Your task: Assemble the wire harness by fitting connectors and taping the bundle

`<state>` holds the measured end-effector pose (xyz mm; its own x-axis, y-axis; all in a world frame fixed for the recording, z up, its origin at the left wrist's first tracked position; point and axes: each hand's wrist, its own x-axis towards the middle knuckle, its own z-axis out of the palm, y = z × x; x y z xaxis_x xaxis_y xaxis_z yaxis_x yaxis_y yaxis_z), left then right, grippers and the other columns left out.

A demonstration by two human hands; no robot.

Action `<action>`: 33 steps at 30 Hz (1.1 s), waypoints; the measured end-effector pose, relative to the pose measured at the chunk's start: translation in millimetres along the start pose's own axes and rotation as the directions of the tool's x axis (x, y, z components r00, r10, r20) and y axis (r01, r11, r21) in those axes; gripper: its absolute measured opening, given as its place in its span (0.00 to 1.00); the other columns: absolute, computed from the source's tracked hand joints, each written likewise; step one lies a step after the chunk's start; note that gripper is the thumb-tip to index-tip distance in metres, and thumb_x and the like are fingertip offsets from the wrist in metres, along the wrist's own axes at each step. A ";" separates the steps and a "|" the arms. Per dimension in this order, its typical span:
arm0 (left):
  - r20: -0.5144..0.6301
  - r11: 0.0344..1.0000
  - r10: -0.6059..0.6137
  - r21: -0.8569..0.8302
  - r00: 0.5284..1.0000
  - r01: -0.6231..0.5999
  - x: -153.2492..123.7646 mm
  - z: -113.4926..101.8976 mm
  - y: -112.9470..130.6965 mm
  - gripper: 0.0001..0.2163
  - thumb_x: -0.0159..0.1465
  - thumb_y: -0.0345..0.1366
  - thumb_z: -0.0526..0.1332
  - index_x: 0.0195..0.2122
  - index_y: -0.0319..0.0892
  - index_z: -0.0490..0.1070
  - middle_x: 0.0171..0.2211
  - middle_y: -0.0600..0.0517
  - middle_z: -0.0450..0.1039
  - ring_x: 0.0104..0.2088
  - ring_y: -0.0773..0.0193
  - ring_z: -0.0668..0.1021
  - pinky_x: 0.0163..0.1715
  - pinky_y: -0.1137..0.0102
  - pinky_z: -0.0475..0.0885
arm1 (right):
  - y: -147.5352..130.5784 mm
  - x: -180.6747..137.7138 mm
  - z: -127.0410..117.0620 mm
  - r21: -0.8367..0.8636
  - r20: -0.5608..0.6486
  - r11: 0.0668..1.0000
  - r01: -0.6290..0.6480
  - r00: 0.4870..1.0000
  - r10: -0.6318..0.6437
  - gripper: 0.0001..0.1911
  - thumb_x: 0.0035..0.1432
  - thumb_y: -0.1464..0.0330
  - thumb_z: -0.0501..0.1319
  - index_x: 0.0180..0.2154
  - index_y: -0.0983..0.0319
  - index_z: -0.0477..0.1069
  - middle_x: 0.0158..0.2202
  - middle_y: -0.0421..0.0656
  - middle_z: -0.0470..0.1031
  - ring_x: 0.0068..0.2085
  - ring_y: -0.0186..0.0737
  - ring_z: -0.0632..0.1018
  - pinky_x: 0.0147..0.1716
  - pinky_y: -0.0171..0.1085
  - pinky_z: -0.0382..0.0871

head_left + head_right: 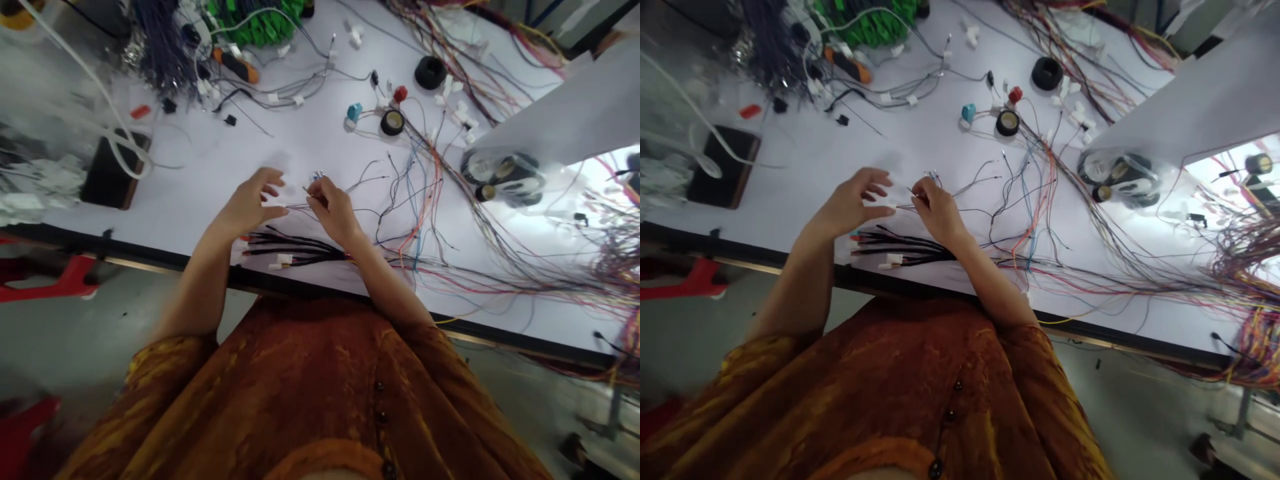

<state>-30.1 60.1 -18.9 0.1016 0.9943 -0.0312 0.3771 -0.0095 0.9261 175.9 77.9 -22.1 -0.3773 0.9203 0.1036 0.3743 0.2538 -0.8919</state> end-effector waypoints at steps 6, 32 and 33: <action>-0.048 0.978 0.048 0.205 0.998 -0.037 -6.0 3.1 -34.1 0.04 0.54 0.35 0.69 0.31 0.44 0.80 0.34 0.47 0.78 0.39 0.52 0.76 0.50 0.57 0.70 | 14.8 15.1 11.9 -0.038 0.053 0.998 0.046 0.998 -0.044 0.06 0.62 0.72 0.60 0.31 0.59 0.68 0.30 0.38 0.71 0.33 0.34 0.70 0.37 0.36 0.62; 0.028 0.739 -0.177 -0.656 0.984 0.152 -1.8 26.8 -12.9 0.14 0.57 0.45 0.73 0.37 0.44 0.76 0.30 0.52 0.75 0.31 0.68 0.78 0.36 0.71 0.74 | 5.8 12.2 -10.4 0.043 0.036 0.999 0.023 0.999 -0.024 0.08 0.63 0.69 0.62 0.30 0.59 0.68 0.29 0.37 0.72 0.32 0.33 0.69 0.37 0.36 0.63; 0.032 0.736 -0.172 -0.660 0.985 0.150 -2.0 26.9 -12.8 0.15 0.57 0.46 0.74 0.38 0.44 0.76 0.30 0.52 0.75 0.31 0.68 0.78 0.36 0.71 0.75 | 5.4 12.1 -11.0 0.043 0.039 0.999 0.026 0.999 -0.027 0.08 0.63 0.69 0.62 0.30 0.59 0.69 0.29 0.37 0.72 0.32 0.33 0.69 0.37 0.36 0.63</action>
<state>-10.4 55.4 -40.8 0.0651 0.9772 -0.2023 -0.3153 0.2125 0.9249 182.7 93.6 -20.8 -0.4199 0.9008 0.1108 0.3278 0.2644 -0.9070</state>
